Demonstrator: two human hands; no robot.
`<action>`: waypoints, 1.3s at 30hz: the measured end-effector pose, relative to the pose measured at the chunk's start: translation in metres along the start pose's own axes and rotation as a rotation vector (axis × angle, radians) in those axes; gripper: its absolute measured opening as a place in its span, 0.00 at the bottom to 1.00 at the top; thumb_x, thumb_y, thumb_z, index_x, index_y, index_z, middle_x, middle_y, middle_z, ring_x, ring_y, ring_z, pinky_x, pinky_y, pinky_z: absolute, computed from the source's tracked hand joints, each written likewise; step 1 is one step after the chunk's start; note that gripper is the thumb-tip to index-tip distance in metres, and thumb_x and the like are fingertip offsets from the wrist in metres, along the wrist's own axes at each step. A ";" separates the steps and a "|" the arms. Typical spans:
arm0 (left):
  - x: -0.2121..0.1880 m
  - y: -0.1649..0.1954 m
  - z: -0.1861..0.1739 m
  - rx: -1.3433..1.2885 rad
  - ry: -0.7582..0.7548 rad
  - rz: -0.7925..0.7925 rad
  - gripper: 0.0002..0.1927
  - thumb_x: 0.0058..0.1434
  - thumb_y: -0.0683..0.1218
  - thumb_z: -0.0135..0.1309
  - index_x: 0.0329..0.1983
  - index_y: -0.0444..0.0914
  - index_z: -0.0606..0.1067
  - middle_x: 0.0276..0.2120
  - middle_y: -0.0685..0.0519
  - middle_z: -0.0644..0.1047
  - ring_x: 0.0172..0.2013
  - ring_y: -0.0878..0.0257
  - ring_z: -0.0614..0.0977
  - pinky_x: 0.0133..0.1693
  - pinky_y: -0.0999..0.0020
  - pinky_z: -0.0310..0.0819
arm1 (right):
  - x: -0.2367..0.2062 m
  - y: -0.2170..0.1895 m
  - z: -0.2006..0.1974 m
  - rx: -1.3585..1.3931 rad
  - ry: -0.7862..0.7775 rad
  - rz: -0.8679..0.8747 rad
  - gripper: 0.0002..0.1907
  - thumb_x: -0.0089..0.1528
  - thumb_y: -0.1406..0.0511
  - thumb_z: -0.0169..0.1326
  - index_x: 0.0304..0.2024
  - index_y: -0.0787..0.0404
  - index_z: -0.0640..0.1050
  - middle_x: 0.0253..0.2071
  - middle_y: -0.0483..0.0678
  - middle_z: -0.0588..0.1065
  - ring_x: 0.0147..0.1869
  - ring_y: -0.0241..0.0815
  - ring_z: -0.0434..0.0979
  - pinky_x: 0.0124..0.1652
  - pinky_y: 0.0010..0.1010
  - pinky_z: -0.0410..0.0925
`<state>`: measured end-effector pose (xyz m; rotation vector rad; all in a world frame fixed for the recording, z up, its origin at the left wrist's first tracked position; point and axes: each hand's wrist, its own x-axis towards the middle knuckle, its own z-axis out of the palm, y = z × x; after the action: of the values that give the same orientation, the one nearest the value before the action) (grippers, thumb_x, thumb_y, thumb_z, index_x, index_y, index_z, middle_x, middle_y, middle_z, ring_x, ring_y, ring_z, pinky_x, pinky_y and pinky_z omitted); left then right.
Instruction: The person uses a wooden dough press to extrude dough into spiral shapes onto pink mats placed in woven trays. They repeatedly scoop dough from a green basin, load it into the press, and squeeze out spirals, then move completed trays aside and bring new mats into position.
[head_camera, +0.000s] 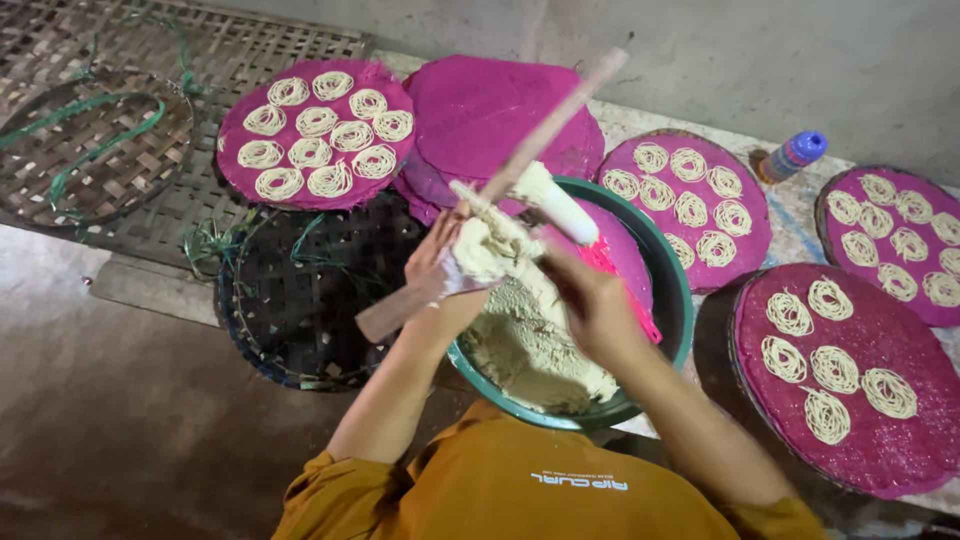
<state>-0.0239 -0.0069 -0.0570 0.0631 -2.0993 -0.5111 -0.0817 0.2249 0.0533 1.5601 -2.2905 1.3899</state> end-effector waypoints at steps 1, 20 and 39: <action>0.007 -0.001 0.005 0.029 0.046 0.136 0.41 0.59 0.60 0.62 0.67 0.32 0.65 0.64 0.41 0.69 0.60 0.42 0.75 0.56 0.58 0.74 | -0.012 0.006 0.012 0.008 -0.031 0.118 0.19 0.66 0.71 0.49 0.60 0.67 0.74 0.46 0.61 0.80 0.47 0.51 0.86 0.44 0.37 0.76; 0.024 0.002 0.015 -0.154 -0.301 -0.830 0.24 0.62 0.47 0.60 0.60 0.39 0.71 0.52 0.41 0.72 0.41 0.50 0.81 0.37 0.59 0.81 | -0.089 0.039 0.001 0.124 -0.339 0.511 0.18 0.70 0.65 0.49 0.61 0.63 0.76 0.32 0.62 0.75 0.36 0.49 0.75 0.39 0.38 0.70; -0.002 0.384 0.163 -0.819 -0.877 -0.115 0.32 0.50 0.53 0.72 0.51 0.38 0.70 0.43 0.51 0.76 0.44 0.61 0.79 0.47 0.64 0.76 | -0.245 0.103 -0.350 0.648 0.297 0.009 0.39 0.65 0.57 0.59 0.75 0.46 0.57 0.72 0.62 0.63 0.60 0.62 0.79 0.48 0.50 0.79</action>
<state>-0.0977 0.3986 0.0112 -0.6145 -2.5178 -1.6556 -0.1865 0.6510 0.0779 1.3157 -1.7649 2.3373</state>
